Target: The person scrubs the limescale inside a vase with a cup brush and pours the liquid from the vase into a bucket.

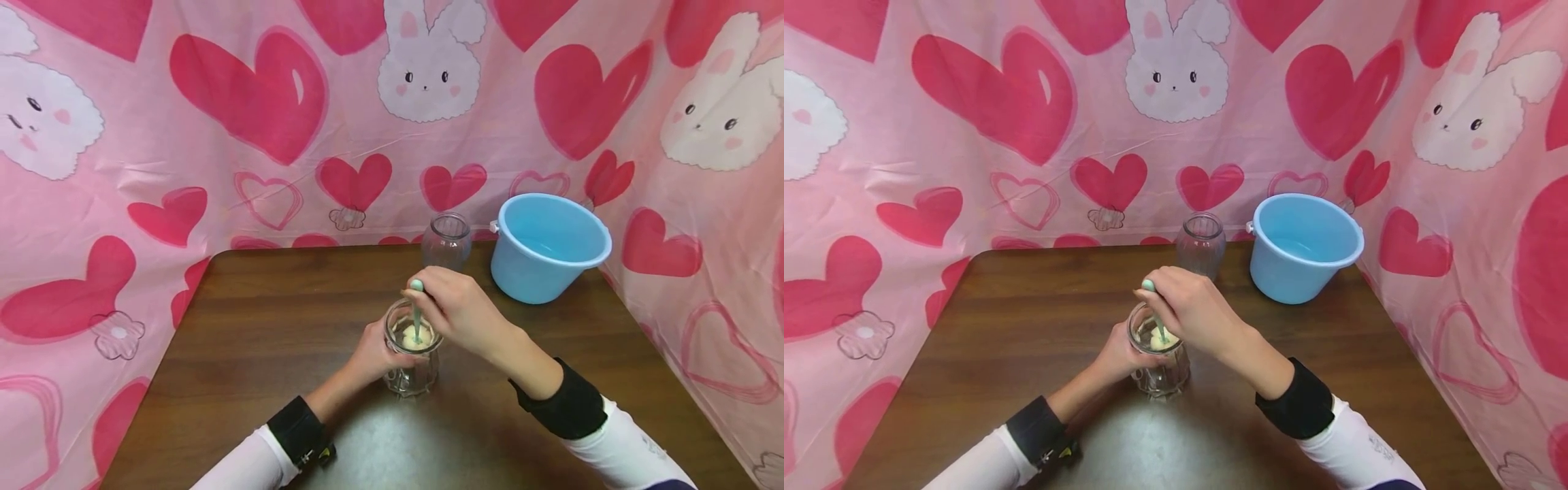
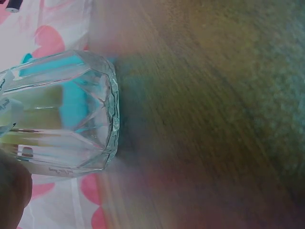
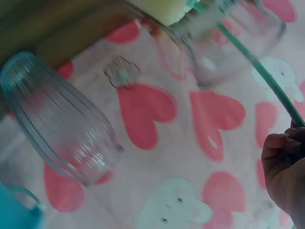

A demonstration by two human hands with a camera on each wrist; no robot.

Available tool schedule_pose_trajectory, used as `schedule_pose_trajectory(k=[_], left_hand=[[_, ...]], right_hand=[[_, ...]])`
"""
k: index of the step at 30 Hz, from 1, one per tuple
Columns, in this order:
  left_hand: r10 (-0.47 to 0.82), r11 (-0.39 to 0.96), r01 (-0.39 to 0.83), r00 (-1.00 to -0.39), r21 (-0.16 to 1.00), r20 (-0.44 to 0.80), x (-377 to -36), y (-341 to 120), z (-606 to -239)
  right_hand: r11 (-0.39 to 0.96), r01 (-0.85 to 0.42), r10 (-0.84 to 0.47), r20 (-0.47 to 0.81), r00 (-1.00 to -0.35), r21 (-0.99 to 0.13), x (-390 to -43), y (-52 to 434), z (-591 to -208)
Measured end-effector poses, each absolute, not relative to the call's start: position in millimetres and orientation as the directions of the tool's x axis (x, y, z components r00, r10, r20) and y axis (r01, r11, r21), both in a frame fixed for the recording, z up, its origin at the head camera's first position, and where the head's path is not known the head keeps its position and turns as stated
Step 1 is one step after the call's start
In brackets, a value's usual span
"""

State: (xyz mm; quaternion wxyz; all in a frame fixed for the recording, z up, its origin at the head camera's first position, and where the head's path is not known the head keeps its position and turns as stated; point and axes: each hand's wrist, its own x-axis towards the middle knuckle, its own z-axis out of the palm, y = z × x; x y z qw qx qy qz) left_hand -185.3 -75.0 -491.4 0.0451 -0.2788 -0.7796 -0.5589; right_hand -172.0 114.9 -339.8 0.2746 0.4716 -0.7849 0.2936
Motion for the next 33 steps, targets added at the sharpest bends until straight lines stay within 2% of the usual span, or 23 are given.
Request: schedule_pose_trajectory(k=[9, 17, 27, 33], left_hand=[[0.382, 0.212, 0.473, -0.846, 0.855, 0.373, -182.7, -74.2, -489.5], [0.386, 0.234, 0.461, -0.852, 0.856, 0.353, -183.2, -74.2, -487.0], [0.410, 0.212, 0.456, -0.844, 0.864, 0.345, -182.3, -74.6, -488.9], [0.410, 0.244, 0.477, -0.840, 0.844, 0.356, -182.6, -75.5, -487.1]], right_hand=[[0.388, -0.909, -0.628, 0.679, -0.379, -0.149, -160.0, 117.1, -312.8], [0.425, -0.883, -0.684, 0.569, -0.456, -0.197, -166.8, 115.1, -325.1], [0.374, -0.902, -0.695, 0.578, -0.428, -0.217, -169.1, 107.1, -304.8], [0.402, -0.887, -0.707, 0.538, -0.459, -0.229, -170.5, 103.5, -320.1]])
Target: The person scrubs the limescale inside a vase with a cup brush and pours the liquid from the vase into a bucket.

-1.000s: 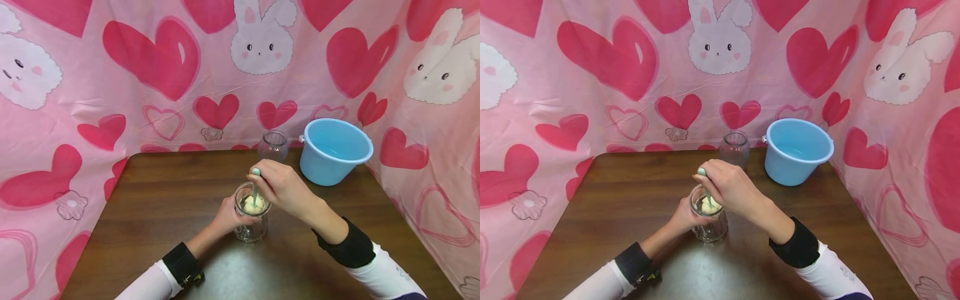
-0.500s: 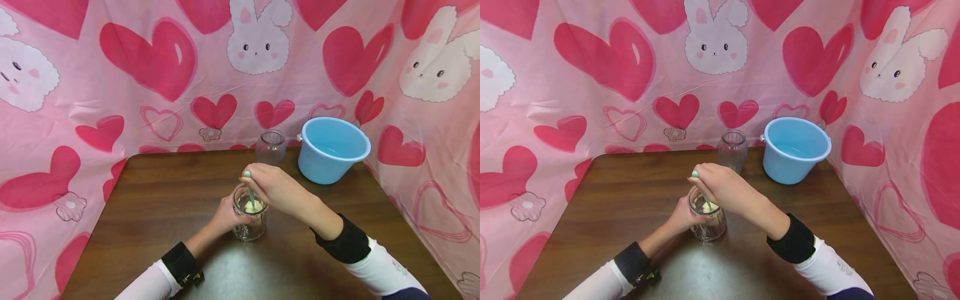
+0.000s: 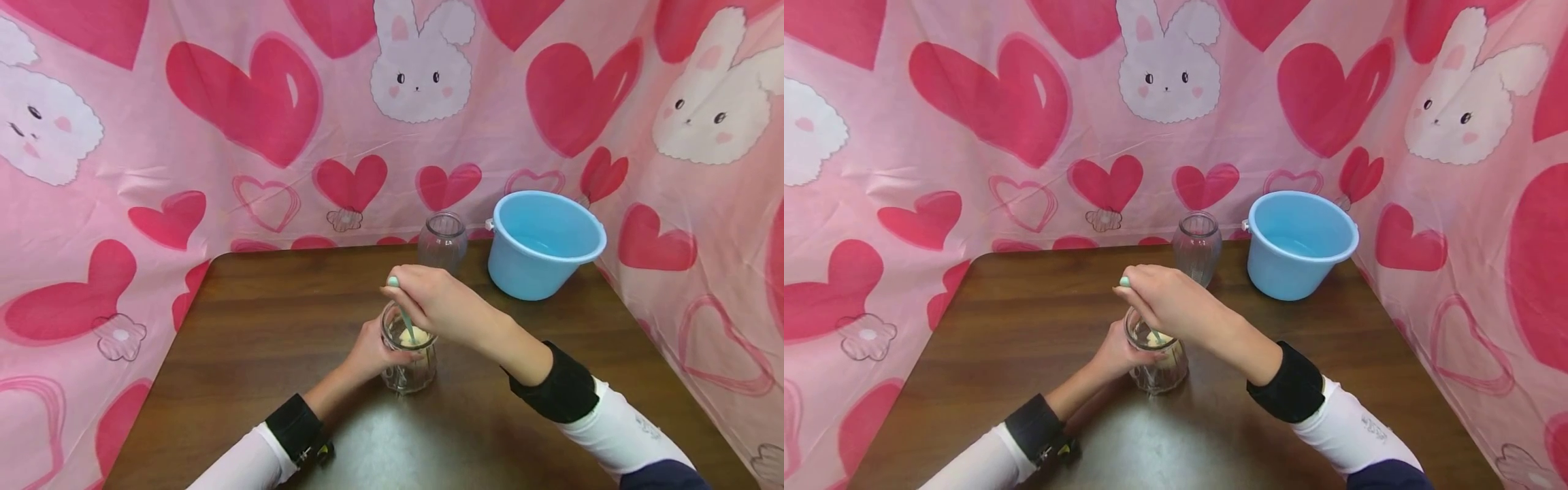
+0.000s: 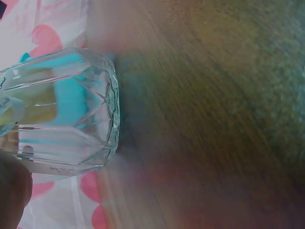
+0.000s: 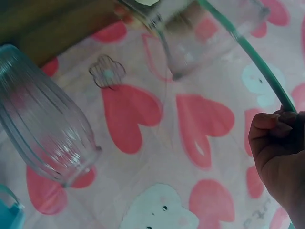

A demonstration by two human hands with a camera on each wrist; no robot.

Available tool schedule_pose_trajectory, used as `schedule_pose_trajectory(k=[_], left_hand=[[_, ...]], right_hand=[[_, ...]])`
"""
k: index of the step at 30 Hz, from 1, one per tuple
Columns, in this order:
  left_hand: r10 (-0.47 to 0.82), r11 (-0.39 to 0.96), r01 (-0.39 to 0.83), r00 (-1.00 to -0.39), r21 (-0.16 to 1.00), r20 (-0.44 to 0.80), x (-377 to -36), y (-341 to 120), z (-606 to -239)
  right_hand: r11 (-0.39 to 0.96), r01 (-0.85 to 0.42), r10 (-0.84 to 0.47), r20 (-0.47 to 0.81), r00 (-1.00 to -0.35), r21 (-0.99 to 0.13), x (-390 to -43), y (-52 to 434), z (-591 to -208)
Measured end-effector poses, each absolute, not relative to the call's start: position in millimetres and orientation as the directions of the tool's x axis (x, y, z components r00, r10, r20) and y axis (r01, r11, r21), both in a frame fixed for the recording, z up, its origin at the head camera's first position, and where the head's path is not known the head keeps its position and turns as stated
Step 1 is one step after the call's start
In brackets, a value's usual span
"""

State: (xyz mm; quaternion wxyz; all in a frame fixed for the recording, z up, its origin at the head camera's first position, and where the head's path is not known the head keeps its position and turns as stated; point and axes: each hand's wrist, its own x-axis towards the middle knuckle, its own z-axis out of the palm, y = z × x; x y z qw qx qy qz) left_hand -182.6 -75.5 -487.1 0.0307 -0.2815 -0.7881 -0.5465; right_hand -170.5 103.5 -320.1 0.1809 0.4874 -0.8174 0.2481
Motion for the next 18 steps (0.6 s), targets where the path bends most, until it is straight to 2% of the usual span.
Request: schedule_pose_trajectory(k=[4, 12, 15, 18], left_hand=[[0.410, 0.248, 0.475, -0.841, 0.844, 0.353, -182.3, -74.7, -487.7], [0.401, 0.231, 0.464, -0.846, 0.855, 0.351, -181.9, -73.5, -487.7], [0.404, 0.231, 0.458, -0.848, 0.859, 0.343, -183.0, -73.3, -487.2], [0.407, 0.230, 0.442, -0.853, 0.867, 0.327, -183.9, -74.0, -487.5]], right_hand=[[0.429, -0.876, -0.690, 0.546, -0.475, -0.221, -169.6, 103.1, -323.2], [0.435, -0.882, -0.607, 0.664, -0.437, -0.182, -166.2, 99.4, -303.1], [0.443, -0.882, -0.619, 0.656, -0.431, -0.162, -166.1, 96.1, -304.3], [0.465, -0.870, -0.640, 0.616, -0.459, -0.166, -167.8, 92.4, -313.8]])
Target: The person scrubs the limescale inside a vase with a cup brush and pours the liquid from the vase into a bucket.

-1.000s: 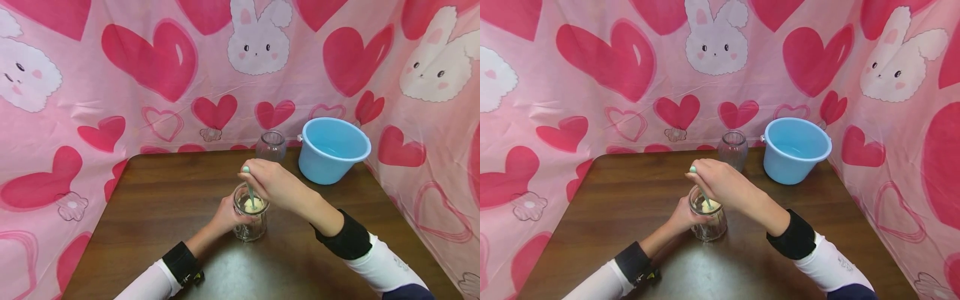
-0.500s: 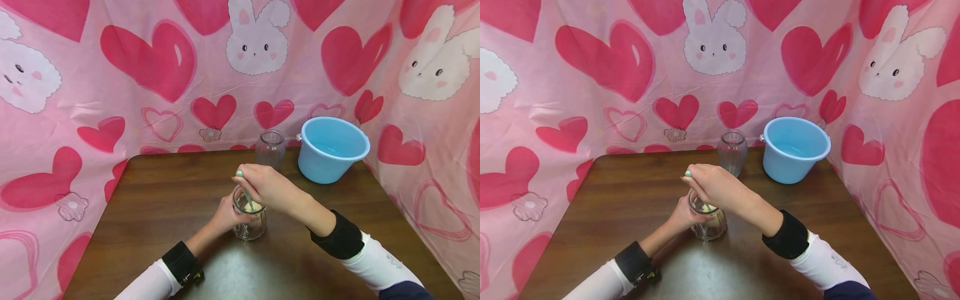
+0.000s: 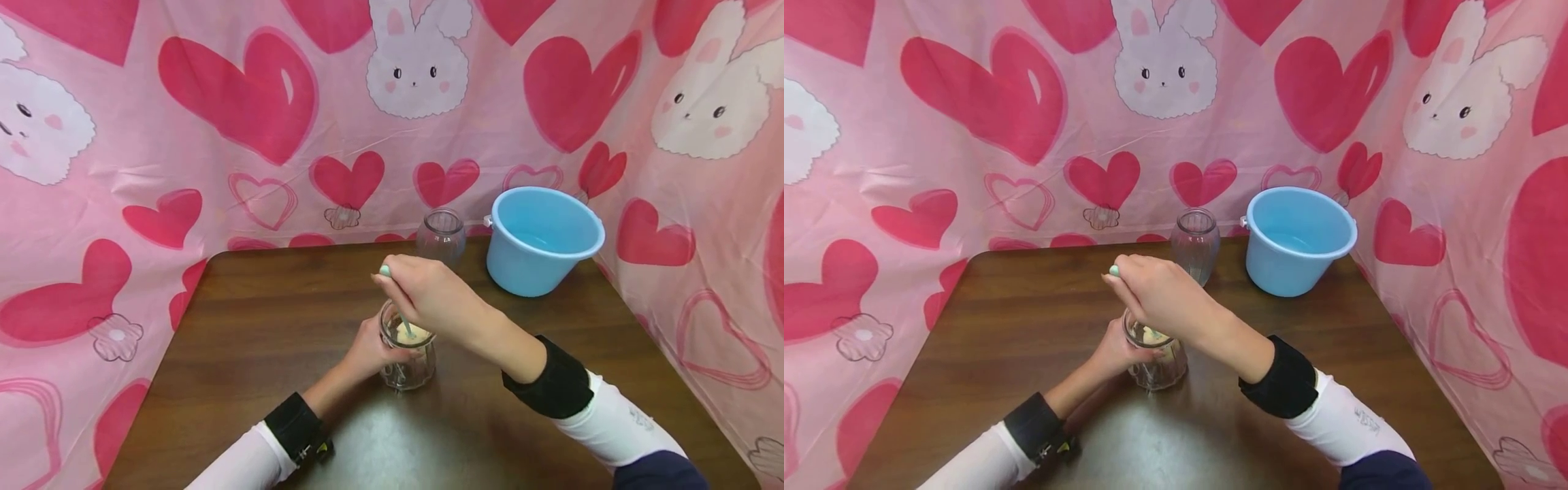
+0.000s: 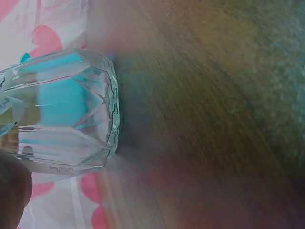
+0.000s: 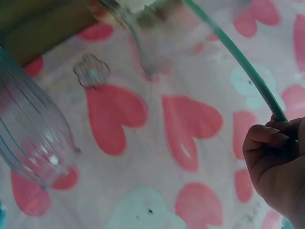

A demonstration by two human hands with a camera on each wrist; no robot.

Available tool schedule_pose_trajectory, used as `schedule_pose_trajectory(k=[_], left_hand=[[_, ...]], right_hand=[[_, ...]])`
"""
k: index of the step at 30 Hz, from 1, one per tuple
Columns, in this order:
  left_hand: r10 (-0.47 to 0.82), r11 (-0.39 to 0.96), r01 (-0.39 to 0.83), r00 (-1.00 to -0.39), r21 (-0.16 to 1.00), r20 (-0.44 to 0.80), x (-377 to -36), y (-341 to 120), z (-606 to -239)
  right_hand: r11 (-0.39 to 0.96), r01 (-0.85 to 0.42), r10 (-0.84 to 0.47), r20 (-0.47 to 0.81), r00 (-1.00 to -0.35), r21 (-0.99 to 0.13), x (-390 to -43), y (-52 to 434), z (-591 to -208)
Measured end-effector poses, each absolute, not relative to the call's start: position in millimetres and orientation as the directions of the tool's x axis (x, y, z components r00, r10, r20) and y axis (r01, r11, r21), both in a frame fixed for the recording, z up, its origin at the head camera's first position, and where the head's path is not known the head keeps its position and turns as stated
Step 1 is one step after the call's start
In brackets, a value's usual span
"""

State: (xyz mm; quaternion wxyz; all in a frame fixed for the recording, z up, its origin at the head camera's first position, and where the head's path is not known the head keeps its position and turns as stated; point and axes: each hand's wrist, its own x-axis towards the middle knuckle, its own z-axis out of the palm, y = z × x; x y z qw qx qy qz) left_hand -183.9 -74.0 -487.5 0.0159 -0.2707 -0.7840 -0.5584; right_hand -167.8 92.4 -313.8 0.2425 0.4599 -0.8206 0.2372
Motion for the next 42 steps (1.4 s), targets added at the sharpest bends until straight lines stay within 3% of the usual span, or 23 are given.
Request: schedule_pose_trajectory(k=[5, 10, 19, 24, 31, 42], left_hand=[[0.405, 0.222, 0.430, -0.857, 0.875, 0.318, -183.2, -75.5, -488.9], [0.399, 0.226, 0.445, -0.854, 0.867, 0.334, -182.4, -75.2, -490.1], [0.415, 0.203, 0.477, -0.833, 0.855, 0.366, -185.1, -73.7, -488.3], [0.413, 0.222, 0.485, -0.833, 0.846, 0.368, -185.7, -74.8, -487.7], [0.419, 0.226, 0.498, -0.825, 0.837, 0.378, -184.7, -74.7, -489.8], [0.406, 0.205, 0.509, -0.821, 0.836, 0.400, -186.3, -74.3, -488.0]], right_hand=[[0.504, -0.841, -0.675, 0.517, -0.526, -0.196, -171.1, 85.8, -334.1], [0.523, -0.827, -0.687, 0.472, -0.552, -0.207, -172.9, 84.6, -344.4], [0.466, -0.838, -0.575, 0.623, -0.530, -0.284, -177.4, 101.1, -309.4], [0.428, -0.838, -0.584, 0.605, -0.541, -0.338, -179.6, 100.1, -318.9], [0.431, -0.787, -0.597, 0.515, -0.615, -0.441, -180.4, 101.7, -348.6], [0.360, -0.761, -0.467, 0.602, -0.647, -0.539, -177.3, 113.2, -319.6]])
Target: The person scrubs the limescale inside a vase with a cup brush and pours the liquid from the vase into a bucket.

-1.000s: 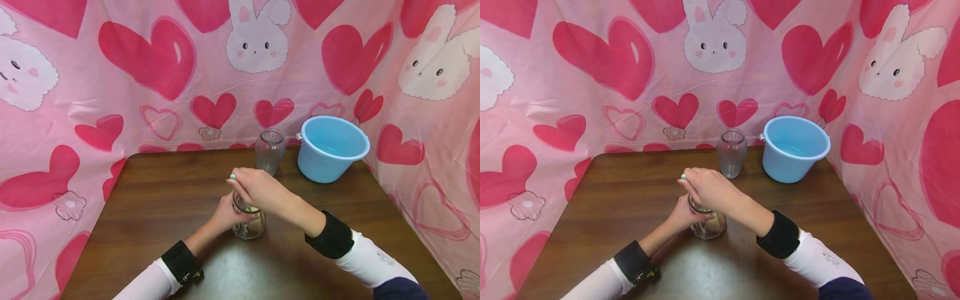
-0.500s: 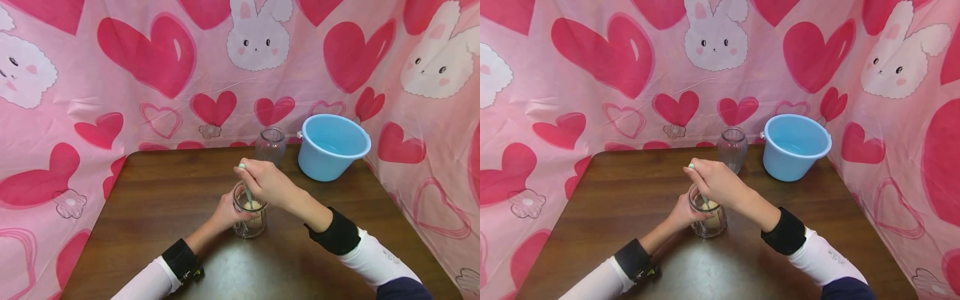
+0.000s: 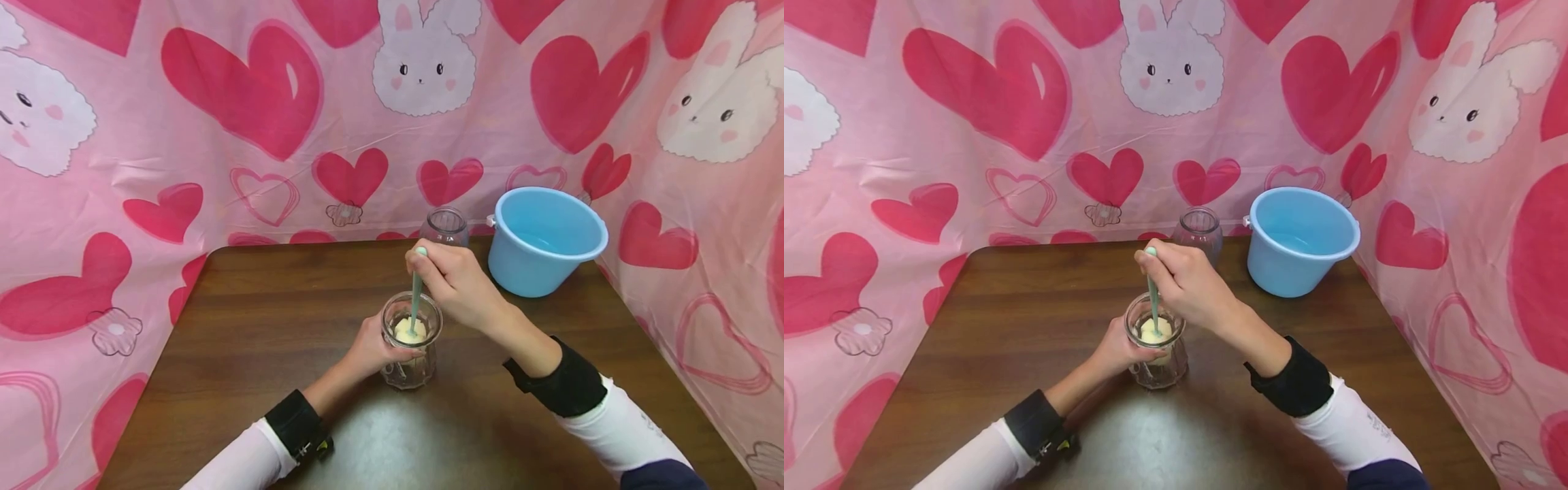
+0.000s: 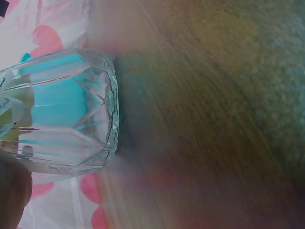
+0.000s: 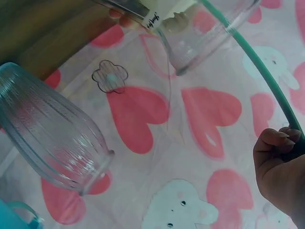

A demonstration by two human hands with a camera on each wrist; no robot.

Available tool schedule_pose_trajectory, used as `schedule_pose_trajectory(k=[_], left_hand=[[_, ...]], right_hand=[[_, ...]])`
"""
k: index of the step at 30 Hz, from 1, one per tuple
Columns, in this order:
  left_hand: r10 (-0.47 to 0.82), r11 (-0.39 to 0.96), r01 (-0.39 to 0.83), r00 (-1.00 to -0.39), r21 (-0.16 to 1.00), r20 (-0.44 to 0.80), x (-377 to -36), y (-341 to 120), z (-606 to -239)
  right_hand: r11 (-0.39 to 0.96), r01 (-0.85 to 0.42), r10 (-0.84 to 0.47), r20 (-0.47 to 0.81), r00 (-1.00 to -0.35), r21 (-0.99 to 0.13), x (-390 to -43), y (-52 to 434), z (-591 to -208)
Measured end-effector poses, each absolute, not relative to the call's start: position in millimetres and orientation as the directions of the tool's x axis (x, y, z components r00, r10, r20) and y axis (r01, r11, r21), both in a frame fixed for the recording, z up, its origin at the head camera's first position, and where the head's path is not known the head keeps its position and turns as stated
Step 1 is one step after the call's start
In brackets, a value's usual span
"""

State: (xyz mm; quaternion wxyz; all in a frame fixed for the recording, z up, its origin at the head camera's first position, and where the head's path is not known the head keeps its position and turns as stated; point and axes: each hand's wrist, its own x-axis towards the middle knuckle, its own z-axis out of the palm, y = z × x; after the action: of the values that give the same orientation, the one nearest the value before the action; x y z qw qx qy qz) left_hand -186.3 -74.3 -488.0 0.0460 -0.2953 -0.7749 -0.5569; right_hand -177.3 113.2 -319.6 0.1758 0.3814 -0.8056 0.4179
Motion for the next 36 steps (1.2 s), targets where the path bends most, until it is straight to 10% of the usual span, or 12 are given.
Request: schedule_pose_trajectory(k=[12, 23, 36], left_hand=[[0.409, 0.220, 0.517, -0.819, 0.827, 0.402, -188.0, -74.1, -489.4], [0.407, 0.182, 0.547, -0.798, 0.817, 0.444, -188.0, -72.2, -489.2], [0.410, 0.216, 0.517, -0.818, 0.828, 0.403, -188.6, -73.5, -488.4]], right_hand=[[0.356, -0.710, -0.527, 0.497, -0.690, -0.608, -179.0, 109.7, -347.1], [0.299, -0.762, -0.370, 0.666, -0.648, -0.575, -180.6, 120.4, -326.7], [0.409, -0.664, -0.470, 0.479, -0.741, -0.626, -172.9, 118.2, -351.5]])
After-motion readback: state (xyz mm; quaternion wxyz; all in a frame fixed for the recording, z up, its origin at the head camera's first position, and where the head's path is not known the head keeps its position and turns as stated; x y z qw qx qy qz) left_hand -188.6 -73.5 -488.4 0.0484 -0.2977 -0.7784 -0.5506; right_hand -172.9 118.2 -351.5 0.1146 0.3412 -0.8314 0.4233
